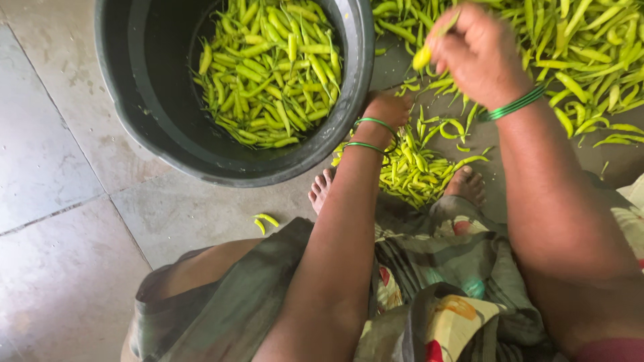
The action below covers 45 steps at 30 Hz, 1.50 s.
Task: The person sits on the floor and repeatedly picks green chilies from a large pile, removes the stems by hand, and places the de-stemmed chilies into a black basin. The person also briefly handles a large sack to gather more chilies.
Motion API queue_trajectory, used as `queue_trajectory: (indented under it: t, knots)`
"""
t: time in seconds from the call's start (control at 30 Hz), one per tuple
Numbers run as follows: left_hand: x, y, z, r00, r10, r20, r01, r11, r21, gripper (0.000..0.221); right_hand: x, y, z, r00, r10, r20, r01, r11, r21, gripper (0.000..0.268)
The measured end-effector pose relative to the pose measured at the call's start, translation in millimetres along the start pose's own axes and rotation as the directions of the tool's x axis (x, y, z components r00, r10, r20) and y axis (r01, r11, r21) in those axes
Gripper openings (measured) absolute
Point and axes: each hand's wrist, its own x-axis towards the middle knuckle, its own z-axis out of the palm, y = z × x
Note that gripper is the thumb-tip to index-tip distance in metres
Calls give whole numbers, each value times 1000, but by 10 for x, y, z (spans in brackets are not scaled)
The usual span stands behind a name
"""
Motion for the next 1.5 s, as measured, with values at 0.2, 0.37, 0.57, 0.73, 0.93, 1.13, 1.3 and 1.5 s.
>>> queue_trajectory:
  t: [0.2, 0.37, 0.57, 0.73, 0.93, 1.13, 1.3, 1.5]
  knots:
    - [-153, 77, 88, 952, -161, 261, 151, 987, 59, 31, -15, -33, -218, 973, 192, 127, -203, 976, 83, 19]
    - [-227, 23, -62, 845, -495, 202, 516, 657, -550, 28, -188, 1401, -431, 948, 314, -41, -200, 491, -848, 19]
    - [-246, 47, -147, 795, -554, 246, 546, 479, -687, 24, -1017, 2588, -234, 969, 193, -153, -223, 425, -877, 9]
    - [-270, 119, -169, 820, -518, 243, 492, 422, -761, 22, -666, 2153, -453, 803, 560, -203, -591, 707, -388, 11]
    - [-355, 238, -273, 905, -425, -7, 215, 471, -855, 24, -332, 1287, -426, 779, 624, 66, -562, 647, 515, 17]
    - [-492, 272, -626, 902, -431, 19, 139, 248, -959, 24, -189, 1046, -274, 807, 586, 70, -511, 636, 578, 12]
    - [-572, 272, -749, 876, -476, -77, 84, 310, -947, 27, -156, 990, -204, 820, 572, 5, -464, 660, 592, 5]
    - [-257, 193, -432, 803, -594, -51, 101, 221, -970, 22, -13, 364, 33, 974, 169, -148, -95, 907, 411, 6]
